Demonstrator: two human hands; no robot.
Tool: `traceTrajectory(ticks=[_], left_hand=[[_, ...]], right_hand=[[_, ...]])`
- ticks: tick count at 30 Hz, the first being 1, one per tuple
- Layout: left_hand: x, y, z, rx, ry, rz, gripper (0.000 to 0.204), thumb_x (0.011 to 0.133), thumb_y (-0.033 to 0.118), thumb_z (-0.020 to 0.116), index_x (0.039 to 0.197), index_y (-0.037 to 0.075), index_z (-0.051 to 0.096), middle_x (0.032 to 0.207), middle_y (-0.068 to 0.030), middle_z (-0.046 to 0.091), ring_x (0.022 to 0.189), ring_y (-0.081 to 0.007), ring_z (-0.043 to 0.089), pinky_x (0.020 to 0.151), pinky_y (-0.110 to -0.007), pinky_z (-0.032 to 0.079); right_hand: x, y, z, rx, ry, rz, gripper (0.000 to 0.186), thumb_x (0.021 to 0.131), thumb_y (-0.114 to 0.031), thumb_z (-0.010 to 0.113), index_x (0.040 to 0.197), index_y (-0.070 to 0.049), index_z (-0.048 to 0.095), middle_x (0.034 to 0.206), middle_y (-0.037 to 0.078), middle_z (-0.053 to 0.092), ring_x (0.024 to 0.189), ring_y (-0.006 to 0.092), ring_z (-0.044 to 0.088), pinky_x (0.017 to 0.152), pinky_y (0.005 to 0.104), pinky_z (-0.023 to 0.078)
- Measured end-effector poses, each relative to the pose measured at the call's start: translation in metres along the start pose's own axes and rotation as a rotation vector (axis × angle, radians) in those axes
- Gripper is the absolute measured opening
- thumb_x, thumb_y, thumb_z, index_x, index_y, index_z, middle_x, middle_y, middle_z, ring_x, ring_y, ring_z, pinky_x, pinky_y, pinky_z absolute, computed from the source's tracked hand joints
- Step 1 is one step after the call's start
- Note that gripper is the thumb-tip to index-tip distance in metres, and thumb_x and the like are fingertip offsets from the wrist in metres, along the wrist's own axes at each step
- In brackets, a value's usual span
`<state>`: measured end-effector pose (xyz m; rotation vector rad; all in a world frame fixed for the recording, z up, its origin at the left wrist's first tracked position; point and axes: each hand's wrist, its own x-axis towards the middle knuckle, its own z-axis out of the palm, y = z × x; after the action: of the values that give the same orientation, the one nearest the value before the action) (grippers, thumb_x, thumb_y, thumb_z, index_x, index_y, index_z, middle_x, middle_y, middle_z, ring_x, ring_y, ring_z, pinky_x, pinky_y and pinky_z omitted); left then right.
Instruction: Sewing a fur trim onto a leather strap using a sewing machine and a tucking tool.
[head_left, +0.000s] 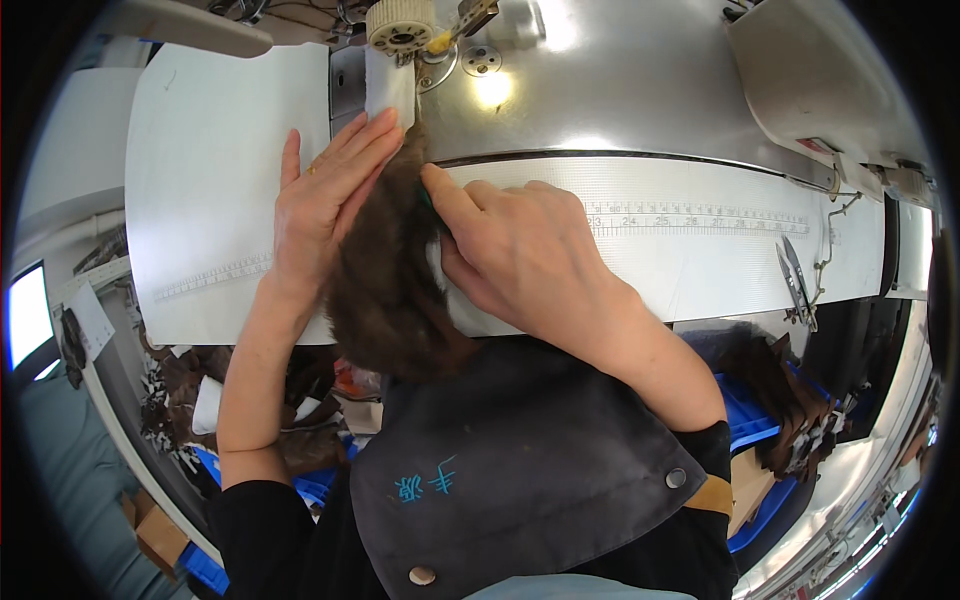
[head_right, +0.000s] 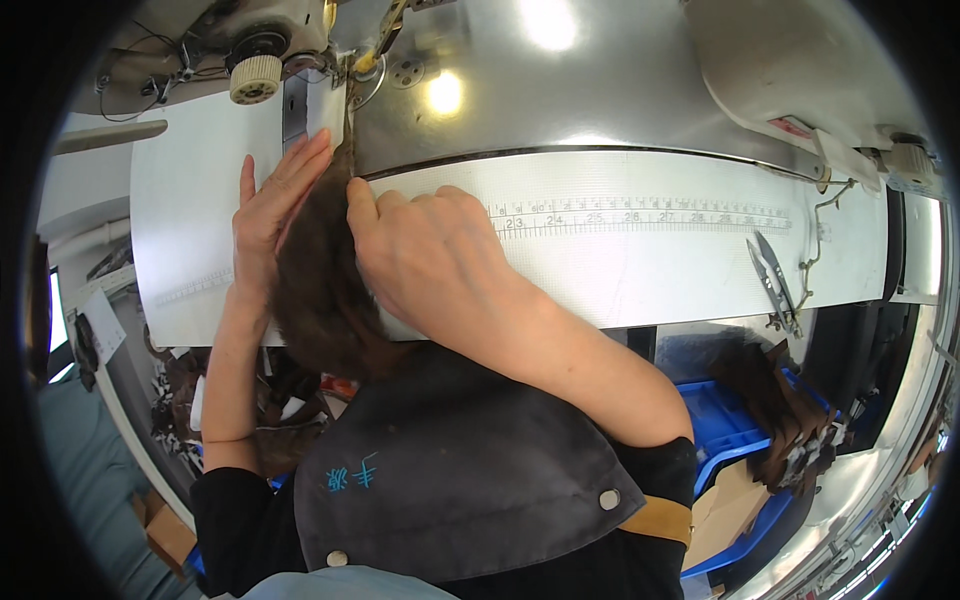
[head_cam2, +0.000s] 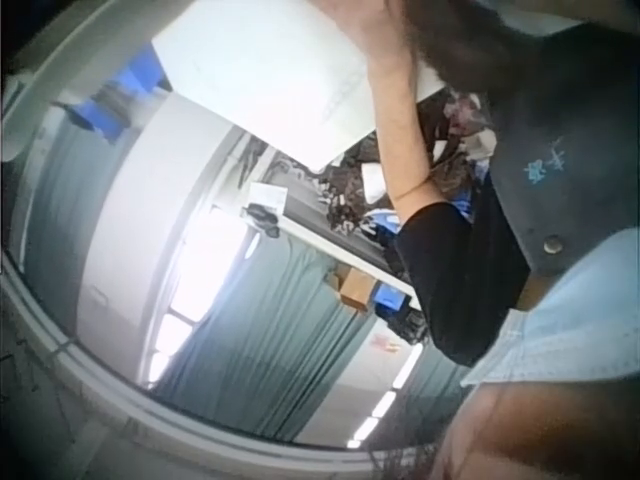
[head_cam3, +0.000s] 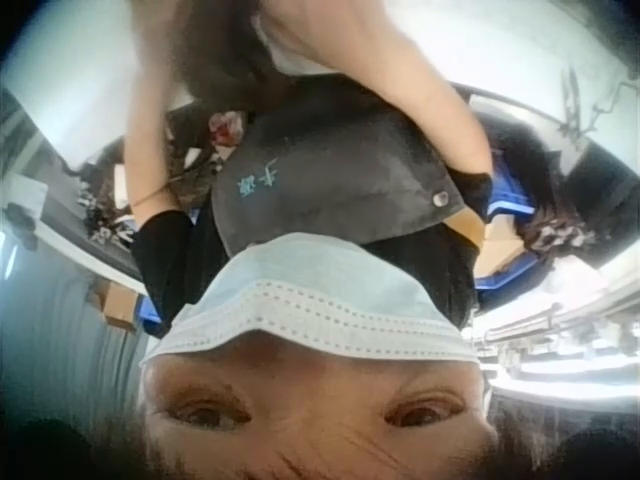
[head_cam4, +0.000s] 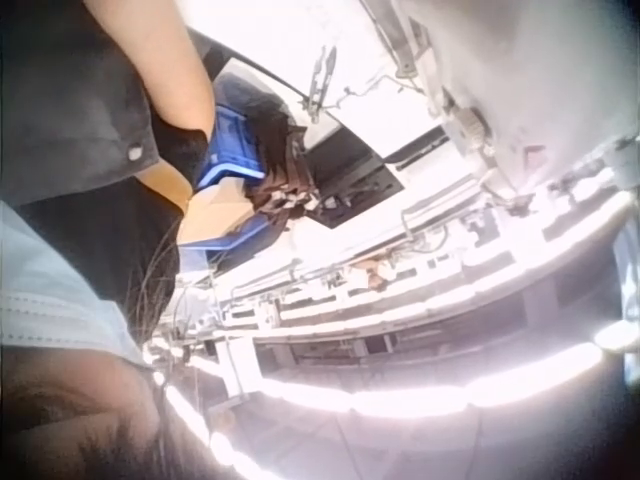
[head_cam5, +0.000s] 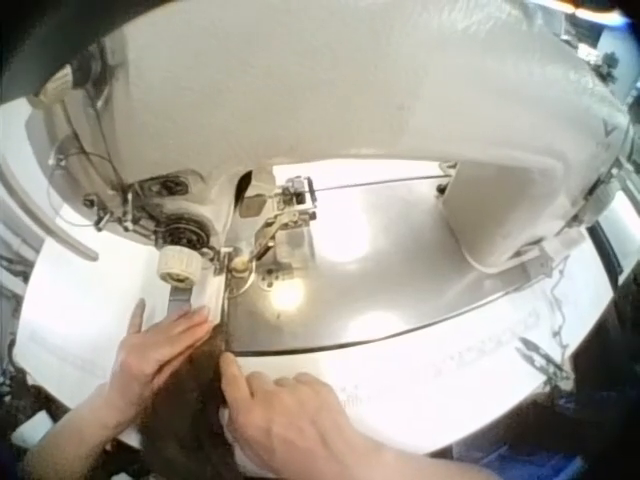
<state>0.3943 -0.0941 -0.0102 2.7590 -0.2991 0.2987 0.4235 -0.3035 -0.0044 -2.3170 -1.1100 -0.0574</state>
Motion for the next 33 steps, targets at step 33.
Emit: traceTrajectory(ticks=[33], left_hand=[[0.024,-0.021,0.009,-0.159,0.134,0.014,0.029,0.089,0.021,0.061,0.117,0.013,0.063,0.123,-0.0039,0.061,0.118,-0.0224,0.055,0.107,-0.054,0.020]], right_hand=[[0.027,-0.006,-0.007,-0.186,-0.007,-0.030,0.043,0.070,-0.009,0.063,0.111,0.005,0.060,0.063,0.007,0.056,0.052,0.0213,0.058,0.052,0.0332,0.044]])
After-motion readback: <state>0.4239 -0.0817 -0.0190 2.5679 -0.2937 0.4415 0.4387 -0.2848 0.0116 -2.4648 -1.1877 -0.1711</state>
